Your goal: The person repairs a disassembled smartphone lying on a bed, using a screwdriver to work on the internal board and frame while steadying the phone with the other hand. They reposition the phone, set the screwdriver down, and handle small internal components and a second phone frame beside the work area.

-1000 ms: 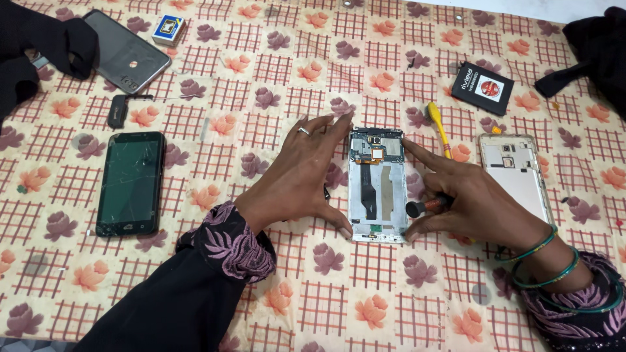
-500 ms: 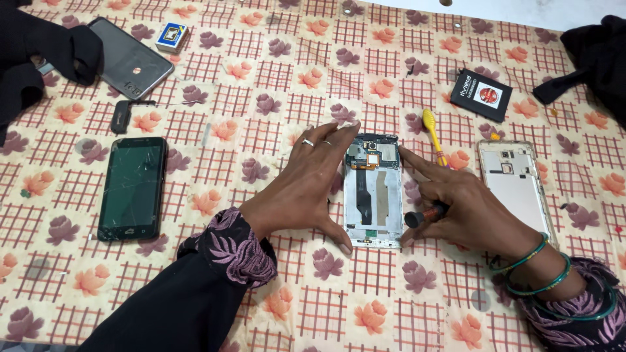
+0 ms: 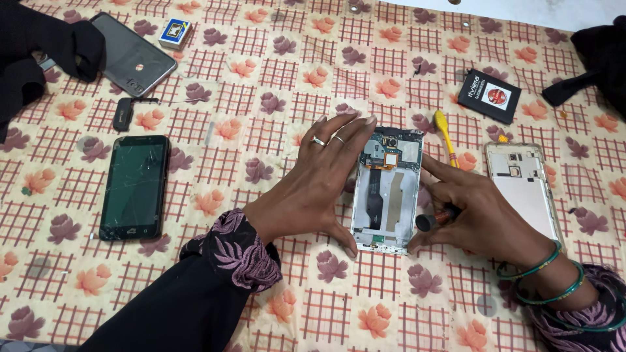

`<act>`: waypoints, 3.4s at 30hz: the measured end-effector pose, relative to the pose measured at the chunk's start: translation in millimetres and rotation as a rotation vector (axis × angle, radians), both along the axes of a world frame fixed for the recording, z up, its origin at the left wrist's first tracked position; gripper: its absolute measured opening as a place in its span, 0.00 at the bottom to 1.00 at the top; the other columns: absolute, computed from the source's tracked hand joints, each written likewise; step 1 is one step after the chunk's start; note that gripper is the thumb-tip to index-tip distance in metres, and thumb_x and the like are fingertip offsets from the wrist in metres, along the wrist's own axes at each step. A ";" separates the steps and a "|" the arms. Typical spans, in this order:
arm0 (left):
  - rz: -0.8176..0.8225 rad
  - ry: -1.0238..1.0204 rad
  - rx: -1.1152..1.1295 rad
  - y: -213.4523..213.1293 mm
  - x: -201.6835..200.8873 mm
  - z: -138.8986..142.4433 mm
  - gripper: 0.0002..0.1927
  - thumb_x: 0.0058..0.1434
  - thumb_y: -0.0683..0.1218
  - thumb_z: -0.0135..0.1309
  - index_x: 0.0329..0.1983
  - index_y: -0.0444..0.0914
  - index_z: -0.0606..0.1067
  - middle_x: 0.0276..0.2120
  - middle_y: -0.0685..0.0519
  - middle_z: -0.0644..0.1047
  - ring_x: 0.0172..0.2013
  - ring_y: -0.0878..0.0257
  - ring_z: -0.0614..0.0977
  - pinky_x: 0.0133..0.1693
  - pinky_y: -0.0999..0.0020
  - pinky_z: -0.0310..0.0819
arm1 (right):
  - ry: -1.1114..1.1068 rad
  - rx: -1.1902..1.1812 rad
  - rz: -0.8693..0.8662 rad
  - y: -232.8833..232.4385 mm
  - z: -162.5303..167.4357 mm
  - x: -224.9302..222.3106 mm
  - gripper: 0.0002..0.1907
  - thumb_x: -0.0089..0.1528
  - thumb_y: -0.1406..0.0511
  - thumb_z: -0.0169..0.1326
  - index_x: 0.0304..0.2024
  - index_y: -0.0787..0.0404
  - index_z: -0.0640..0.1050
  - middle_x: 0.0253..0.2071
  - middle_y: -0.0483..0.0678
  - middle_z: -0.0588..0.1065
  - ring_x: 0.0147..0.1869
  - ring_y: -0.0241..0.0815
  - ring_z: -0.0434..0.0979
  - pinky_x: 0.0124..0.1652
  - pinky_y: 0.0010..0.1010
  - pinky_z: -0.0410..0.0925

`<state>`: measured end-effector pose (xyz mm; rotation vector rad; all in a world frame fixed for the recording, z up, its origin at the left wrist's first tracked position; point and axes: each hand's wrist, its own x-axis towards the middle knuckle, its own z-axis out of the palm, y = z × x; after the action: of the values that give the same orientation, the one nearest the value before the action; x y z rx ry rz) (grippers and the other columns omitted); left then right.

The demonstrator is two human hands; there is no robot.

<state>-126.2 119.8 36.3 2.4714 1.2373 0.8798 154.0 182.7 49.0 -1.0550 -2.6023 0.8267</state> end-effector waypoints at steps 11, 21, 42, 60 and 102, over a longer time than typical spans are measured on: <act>0.012 -0.017 0.034 -3.0 1.1 0.6 0.86 0.16 0.71 0.73 0.74 0.27 0.45 0.71 0.35 0.55 0.73 0.40 0.52 0.72 0.43 0.41 | 0.003 0.178 0.048 -1.0 -6.6 9.0 0.34 0.32 0.55 0.77 0.34 0.68 0.78 0.65 0.62 0.69 0.35 0.50 0.83 0.30 0.33 0.76; 0.008 -0.022 0.014 -3.0 -0.4 -0.5 0.87 0.16 0.70 0.74 0.75 0.29 0.43 0.72 0.36 0.53 0.73 0.40 0.52 0.72 0.43 0.41 | -0.004 0.172 0.058 -1.1 -5.2 7.0 0.31 0.34 0.57 0.76 0.32 0.68 0.78 0.66 0.61 0.68 0.35 0.49 0.83 0.30 0.34 0.76; 0.013 -0.011 0.007 -3.2 -1.0 -0.6 0.87 0.15 0.70 0.73 0.76 0.31 0.44 0.71 0.38 0.54 0.72 0.41 0.53 0.71 0.44 0.43 | -0.045 0.142 0.043 -4.0 0.3 3.7 0.29 0.36 0.56 0.77 0.29 0.65 0.77 0.68 0.59 0.67 0.34 0.52 0.83 0.30 0.37 0.75; 0.028 0.005 0.008 -3.7 -1.2 -2.2 0.87 0.15 0.72 0.72 0.76 0.32 0.44 0.72 0.39 0.53 0.72 0.41 0.52 0.71 0.43 0.42 | -0.048 0.145 0.037 -3.8 -1.3 4.7 0.31 0.36 0.56 0.77 0.34 0.65 0.79 0.70 0.59 0.67 0.36 0.53 0.84 0.32 0.37 0.76; 0.029 -0.019 -0.016 -4.5 -1.5 -1.2 0.88 0.15 0.70 0.74 0.77 0.34 0.42 0.73 0.41 0.52 0.72 0.41 0.53 0.71 0.42 0.44 | -0.079 0.170 0.052 -5.2 4.3 2.4 0.27 0.40 0.60 0.75 0.37 0.65 0.80 0.71 0.58 0.66 0.33 0.54 0.83 0.28 0.37 0.76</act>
<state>-127.6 115.3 35.1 2.4330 1.2725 0.8957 156.4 177.5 53.3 -0.9949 -2.7193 0.5724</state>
